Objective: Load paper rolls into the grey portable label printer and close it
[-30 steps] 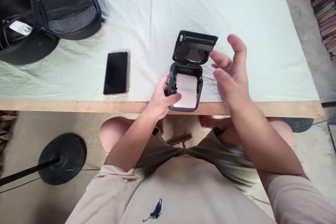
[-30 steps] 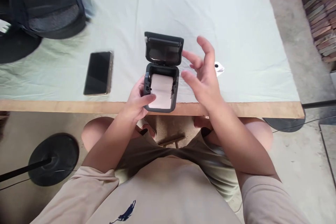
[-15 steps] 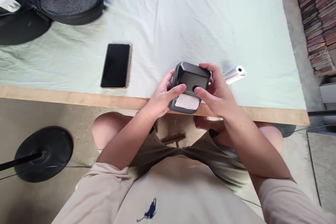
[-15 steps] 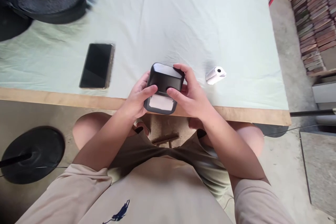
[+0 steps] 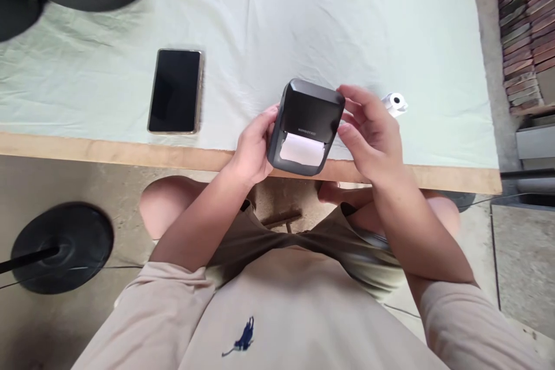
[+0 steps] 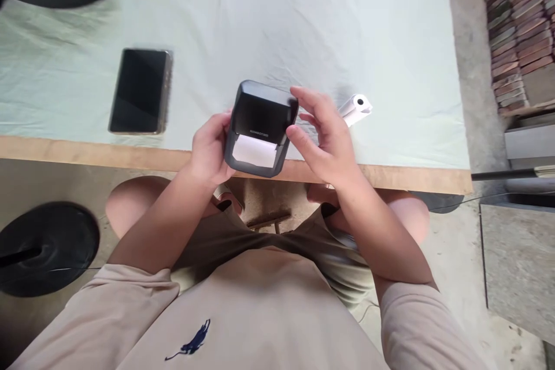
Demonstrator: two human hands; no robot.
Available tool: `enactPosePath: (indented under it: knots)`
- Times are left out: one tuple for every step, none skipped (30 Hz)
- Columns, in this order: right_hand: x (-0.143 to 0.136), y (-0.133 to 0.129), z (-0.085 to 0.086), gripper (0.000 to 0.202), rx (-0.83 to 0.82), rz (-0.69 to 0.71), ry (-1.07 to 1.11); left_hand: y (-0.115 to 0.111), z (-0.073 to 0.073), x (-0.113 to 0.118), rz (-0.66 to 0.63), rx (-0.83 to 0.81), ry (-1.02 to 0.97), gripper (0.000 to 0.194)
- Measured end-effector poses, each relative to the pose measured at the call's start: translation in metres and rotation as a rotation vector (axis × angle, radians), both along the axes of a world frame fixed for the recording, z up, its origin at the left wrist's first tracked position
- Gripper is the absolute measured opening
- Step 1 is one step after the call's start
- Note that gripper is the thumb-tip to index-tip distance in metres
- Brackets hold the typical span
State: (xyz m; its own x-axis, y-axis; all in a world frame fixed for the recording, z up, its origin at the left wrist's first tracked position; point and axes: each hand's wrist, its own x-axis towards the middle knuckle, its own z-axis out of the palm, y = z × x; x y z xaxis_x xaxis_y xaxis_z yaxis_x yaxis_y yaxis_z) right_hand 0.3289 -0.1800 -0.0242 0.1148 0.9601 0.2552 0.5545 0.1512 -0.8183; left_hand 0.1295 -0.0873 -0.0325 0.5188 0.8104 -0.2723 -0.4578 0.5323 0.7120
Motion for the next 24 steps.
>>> enactPosePath:
  knots:
    - [-0.002, -0.002, 0.002, 0.052, 0.001, 0.005, 0.020, 0.000, 0.001, 0.000, 0.014, -0.022, 0.012, 0.017]
    - [-0.004, -0.003, 0.005, 0.054, 0.012, 0.010, 0.039, 0.001, 0.002, -0.001, 0.020, -0.042, 0.023, 0.018]
    - [-0.007, -0.004, 0.008, 0.057, 0.025, 0.019, 0.050, 0.001, 0.003, -0.002, 0.022, -0.058, 0.034, 0.020]
    - [-0.010, -0.005, 0.011, 0.060, 0.034, 0.033, 0.058, 0.001, 0.004, -0.002, 0.016, -0.068, 0.047, 0.022]
    - [-0.013, -0.006, 0.015, 0.062, 0.041, 0.050, 0.065, 0.001, 0.006, -0.003, 0.006, -0.073, 0.063, 0.024]
    - [-0.015, -0.007, 0.018, 0.062, 0.046, 0.064, 0.071, 0.001, 0.006, -0.003, -0.006, -0.072, 0.077, 0.025]
    - [-0.017, -0.007, 0.021, 0.060, 0.048, 0.069, 0.075, 0.001, 0.007, -0.004, -0.015, -0.067, 0.086, 0.025]
    - [-0.019, -0.006, 0.023, 0.058, 0.043, 0.062, 0.071, 0.001, 0.007, -0.004, -0.022, -0.059, 0.087, 0.025]
    - [-0.020, -0.006, 0.025, 0.055, 0.049, 0.038, 0.057, 0.000, 0.007, -0.004, -0.030, -0.047, 0.077, 0.025]
    - [-0.020, -0.005, 0.026, 0.053, 0.068, -0.005, 0.038, 0.000, 0.006, -0.004, -0.047, -0.029, 0.059, 0.027]
    - [-0.021, -0.004, 0.027, 0.050, 0.096, -0.058, 0.026, -0.001, 0.005, -0.005, -0.066, -0.004, 0.037, 0.031]
    - [-0.021, -0.002, 0.027, 0.047, 0.125, -0.112, 0.025, -0.001, 0.004, -0.005, -0.085, 0.030, 0.016, 0.035]
    - [-0.022, -0.001, 0.027, 0.043, 0.150, -0.161, 0.043, -0.002, 0.003, -0.006, -0.103, 0.069, 0.006, 0.038]
    - [-0.023, 0.000, 0.028, 0.039, 0.164, -0.200, 0.081, -0.002, 0.002, -0.006, -0.120, 0.108, 0.008, 0.038]
    - [-0.025, 0.001, 0.029, 0.036, 0.175, -0.234, 0.140, -0.003, 0.001, -0.007, -0.129, 0.143, 0.018, 0.038]
    - [-0.026, 0.002, 0.031, 0.035, 0.181, -0.256, 0.201, -0.003, 0.001, -0.008, -0.133, 0.169, 0.035, 0.037]
    - [-0.027, 0.003, 0.033, 0.036, 0.191, -0.270, 0.249, -0.003, 0.001, -0.008, -0.132, 0.185, 0.053, 0.036]
    - [-0.027, 0.004, 0.035, 0.036, 0.195, -0.279, 0.271, -0.004, 0.001, -0.008, -0.132, 0.191, 0.068, 0.036]
    - [-0.027, 0.004, 0.038, 0.034, 0.191, -0.276, 0.261, -0.004, 0.002, -0.009, -0.129, 0.192, 0.079, 0.037]
    - [-0.027, 0.005, 0.040, 0.029, 0.176, -0.263, 0.214, -0.004, 0.002, -0.009, -0.128, 0.192, 0.085, 0.038]
    - [-0.026, 0.005, 0.043, 0.021, 0.139, -0.237, 0.120, -0.004, 0.003, -0.009, -0.126, 0.193, 0.093, 0.038]
    - [-0.025, 0.006, 0.044, 0.014, 0.080, -0.199, -0.001, -0.005, 0.004, -0.009, -0.129, 0.194, 0.104, 0.040]
    - [-0.023, 0.006, 0.045, 0.012, 0.020, -0.163, -0.127, -0.005, 0.004, -0.009, -0.134, 0.196, 0.118, 0.041]
    - [-0.023, 0.007, 0.046, 0.016, -0.035, -0.130, -0.244, -0.005, 0.004, -0.010, -0.143, 0.201, 0.134, 0.043]
